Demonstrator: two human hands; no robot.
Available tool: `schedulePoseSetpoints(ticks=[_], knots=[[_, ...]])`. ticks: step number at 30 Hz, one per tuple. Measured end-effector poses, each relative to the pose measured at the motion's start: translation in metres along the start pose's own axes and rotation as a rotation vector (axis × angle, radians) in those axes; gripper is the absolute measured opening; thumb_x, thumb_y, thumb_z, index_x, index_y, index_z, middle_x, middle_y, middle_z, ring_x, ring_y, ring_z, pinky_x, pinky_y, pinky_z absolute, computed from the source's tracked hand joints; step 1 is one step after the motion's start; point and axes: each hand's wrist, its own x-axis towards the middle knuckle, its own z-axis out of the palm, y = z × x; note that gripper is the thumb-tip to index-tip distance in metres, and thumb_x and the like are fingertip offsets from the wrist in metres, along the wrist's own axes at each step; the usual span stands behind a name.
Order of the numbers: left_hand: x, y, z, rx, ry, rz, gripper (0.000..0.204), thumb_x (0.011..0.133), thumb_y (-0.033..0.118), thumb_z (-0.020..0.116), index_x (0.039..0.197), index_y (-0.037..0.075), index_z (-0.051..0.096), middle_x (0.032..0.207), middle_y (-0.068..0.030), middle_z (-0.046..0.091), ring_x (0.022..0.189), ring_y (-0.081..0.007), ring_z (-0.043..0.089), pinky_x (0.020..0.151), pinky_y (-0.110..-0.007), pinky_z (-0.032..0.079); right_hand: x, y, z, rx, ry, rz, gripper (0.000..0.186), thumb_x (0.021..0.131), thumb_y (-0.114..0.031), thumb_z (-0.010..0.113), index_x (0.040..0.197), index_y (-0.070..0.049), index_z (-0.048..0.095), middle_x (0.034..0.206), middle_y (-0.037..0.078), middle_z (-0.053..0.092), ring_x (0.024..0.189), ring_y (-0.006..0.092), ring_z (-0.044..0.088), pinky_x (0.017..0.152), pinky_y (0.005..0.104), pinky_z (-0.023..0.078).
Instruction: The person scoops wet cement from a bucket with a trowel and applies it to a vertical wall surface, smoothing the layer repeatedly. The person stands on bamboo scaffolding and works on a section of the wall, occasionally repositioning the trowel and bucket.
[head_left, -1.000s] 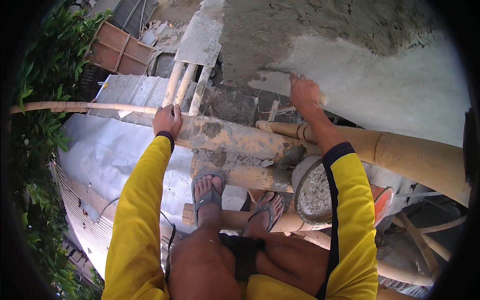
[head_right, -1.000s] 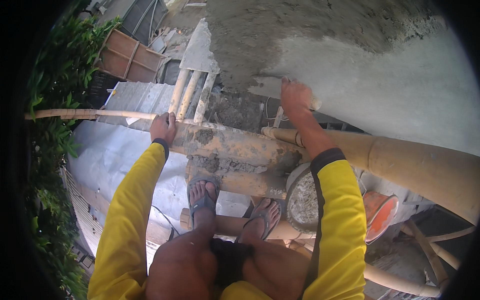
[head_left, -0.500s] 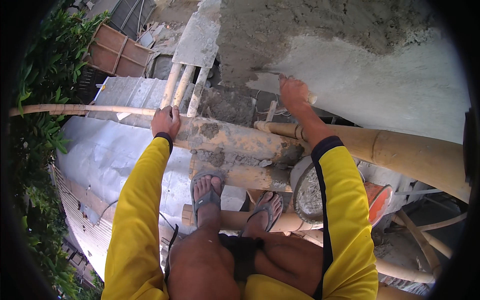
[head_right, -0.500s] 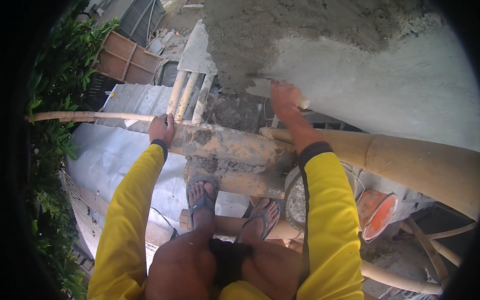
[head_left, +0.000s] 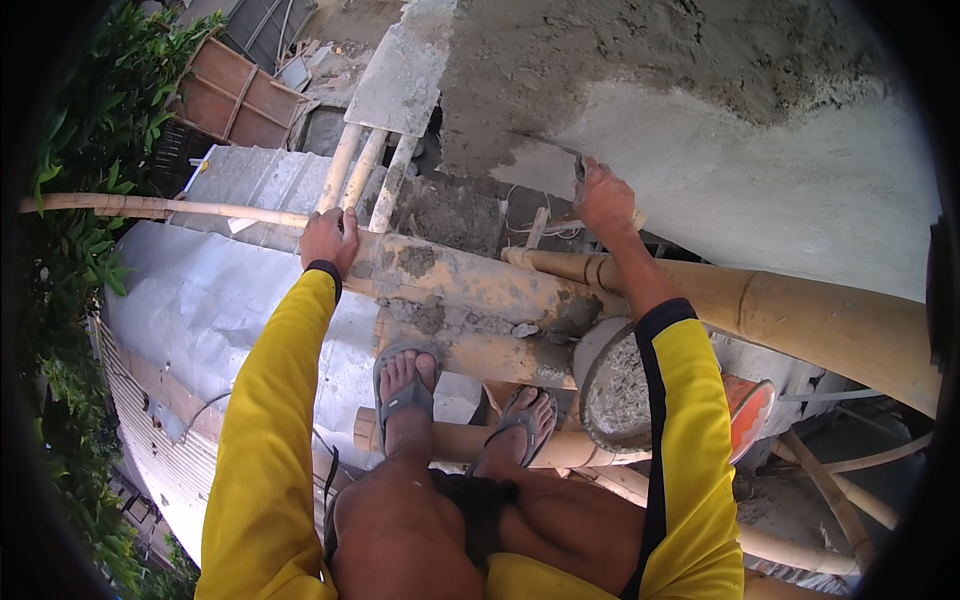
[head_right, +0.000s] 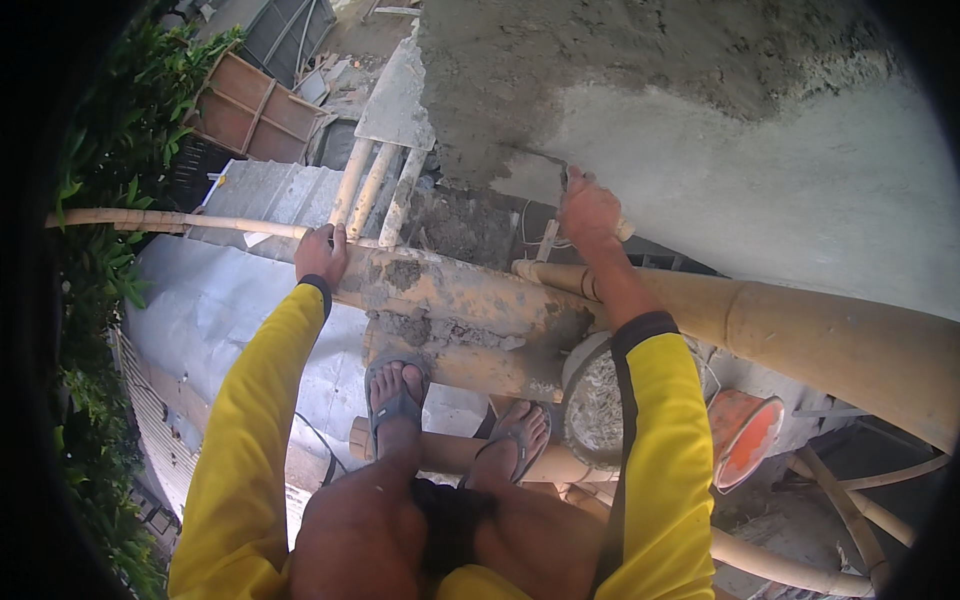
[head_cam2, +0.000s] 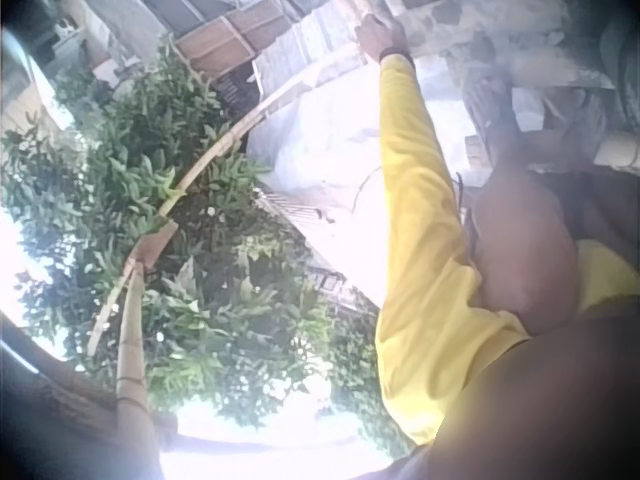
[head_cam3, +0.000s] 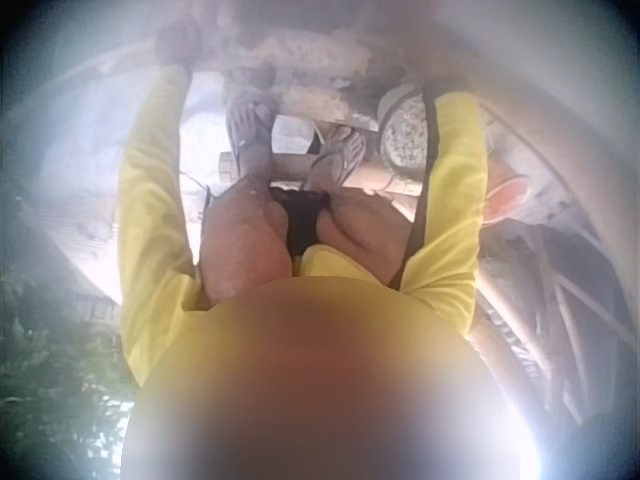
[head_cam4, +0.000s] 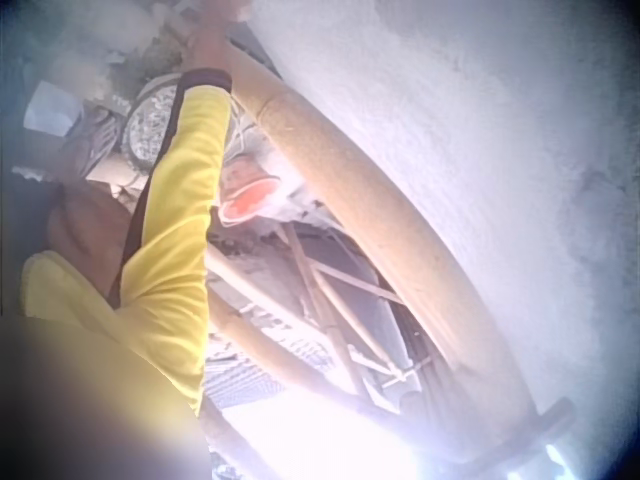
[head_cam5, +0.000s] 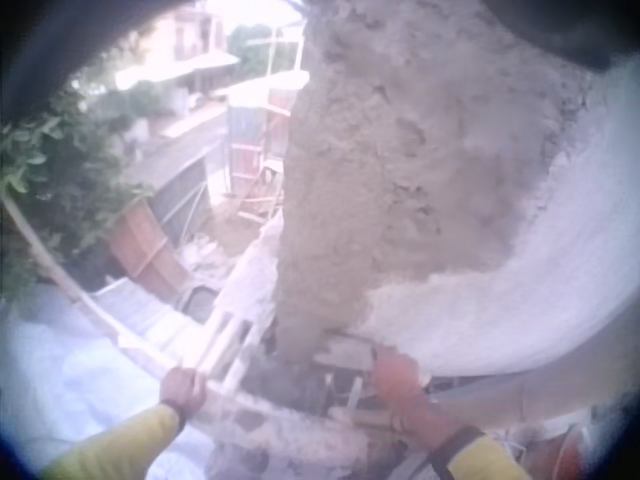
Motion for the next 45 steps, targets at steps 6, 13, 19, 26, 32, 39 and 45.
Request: schedulePoseSetpoints(ticks=[6, 13, 19, 26, 32, 39, 45], knots=[[-0.001, 0.001, 0.0, -0.009, 0.003, -0.019, 0.047, 0.102, 0.043, 0.049, 0.093, 0.004, 0.072, 0.096, -0.0255, 0.068, 0.092, -0.0439, 0.066, 0.085, -0.054, 0.052, -0.013, 0.013, -0.01, 0.108, 0.12, 0.007, 0.046, 0.097, -0.029, 0.063, 0.138, -0.011, 0.054, 0.122, 0.017, 0.065, 0.107, 0.0381, 0.069, 0.093, 0.0482, 0.054], [0.001, -0.001, 0.002, -0.001, -0.02, -0.002, 0.046, 0.102, 0.043, 0.048, 0.094, 0.004, 0.072, 0.094, -0.0244, 0.068, 0.092, -0.0442, 0.066, 0.085, -0.054, 0.052, -0.03, 0.021, -0.026, 0.167, 0.197, 0.008, 0.05, 0.095, -0.029, 0.065, 0.139, -0.007, 0.055, 0.124, 0.017, 0.067, 0.107, 0.039, 0.068, 0.092, 0.0477, 0.054], [0.001, -0.003, 0.004, -0.014, -0.016, -0.02, 0.045, 0.102, 0.042, 0.048, 0.093, 0.005, 0.072, 0.093, -0.0232, 0.069, 0.092, -0.044, 0.065, 0.085, -0.054, 0.052, -0.047, 0.018, -0.034, 0.204, 0.205, -0.044, 0.046, 0.096, -0.027, 0.064, 0.138, -0.01, 0.054, 0.122, 0.015, 0.066, 0.105, 0.039, 0.069, 0.089, 0.0493, 0.055], [0.0, 0.001, 0.001, 0.005, -0.027, -0.053, 0.045, 0.102, 0.043, 0.048, 0.094, 0.005, 0.072, 0.095, -0.024, 0.068, 0.094, -0.0432, 0.065, 0.086, -0.054, 0.052, 0.001, -0.006, 0.006, -0.063, -0.005, -0.156, 0.045, 0.095, -0.026, 0.065, 0.137, -0.013, 0.055, 0.113, 0.014, 0.07, 0.102, 0.0335, 0.071, 0.087, 0.0469, 0.056], [0.0, 0.004, -0.004, -0.001, -0.04, -0.05, 0.044, 0.102, 0.041, 0.048, 0.093, 0.005, 0.071, 0.096, -0.0241, 0.069, 0.094, -0.043, 0.065, 0.087, -0.053, 0.053, 0.014, -0.02, 0.018, -0.014, 0.078, -0.105, 0.045, 0.096, -0.026, 0.063, 0.139, -0.013, 0.053, 0.112, 0.014, 0.071, 0.1, 0.0362, 0.071, 0.086, 0.048, 0.056], [-0.002, 0.002, -0.003, -0.027, 0.026, -0.012, 0.042, 0.101, 0.039, 0.051, 0.091, 0.003, 0.07, 0.092, -0.0234, 0.069, 0.093, -0.0437, 0.065, 0.084, -0.054, 0.052, -0.012, -0.003, -0.03, 0.22, 0.196, -0.089, 0.045, 0.095, -0.027, 0.066, 0.134, -0.006, 0.058, 0.124, 0.019, 0.068, 0.107, 0.0401, 0.068, 0.09, 0.0485, 0.055], [-0.002, 0.002, 0.0, -0.037, 0.04, -0.031, 0.043, 0.101, 0.04, 0.051, 0.092, 0.004, 0.072, 0.09, -0.0243, 0.068, 0.091, -0.0439, 0.065, 0.084, -0.054, 0.052, -0.023, 0.013, -0.034, 0.314, 0.317, -0.108, 0.045, 0.094, -0.028, 0.067, 0.131, -0.004, 0.06, 0.123, 0.019, 0.068, 0.107, 0.041, 0.067, 0.09, 0.048, 0.055]])
